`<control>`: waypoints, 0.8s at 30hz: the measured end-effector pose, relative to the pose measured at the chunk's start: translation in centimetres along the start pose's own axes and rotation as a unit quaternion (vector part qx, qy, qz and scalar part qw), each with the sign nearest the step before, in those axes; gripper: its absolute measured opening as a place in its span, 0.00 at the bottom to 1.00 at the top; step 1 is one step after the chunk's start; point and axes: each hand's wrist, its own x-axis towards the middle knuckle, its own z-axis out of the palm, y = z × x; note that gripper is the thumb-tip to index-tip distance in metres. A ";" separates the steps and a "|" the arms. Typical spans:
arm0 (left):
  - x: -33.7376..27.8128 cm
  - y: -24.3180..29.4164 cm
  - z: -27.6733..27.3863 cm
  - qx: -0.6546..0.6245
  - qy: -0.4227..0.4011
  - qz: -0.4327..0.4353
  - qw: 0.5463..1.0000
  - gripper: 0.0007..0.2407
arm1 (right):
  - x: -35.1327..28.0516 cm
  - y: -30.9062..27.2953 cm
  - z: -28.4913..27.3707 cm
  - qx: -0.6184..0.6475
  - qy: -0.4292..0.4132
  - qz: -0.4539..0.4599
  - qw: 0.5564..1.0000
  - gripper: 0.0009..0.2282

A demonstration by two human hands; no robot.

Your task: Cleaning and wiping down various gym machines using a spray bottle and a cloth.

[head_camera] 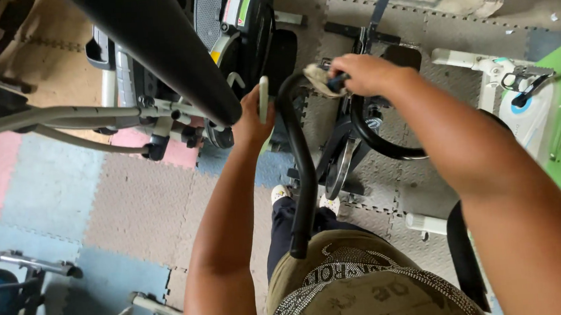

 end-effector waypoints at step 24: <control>2.6 5.9 -2.8 0.009 -0.164 0.045 0.985 0.20 | 4.5 -3.9 3.5 0.046 -0.008 0.117 0.992 0.23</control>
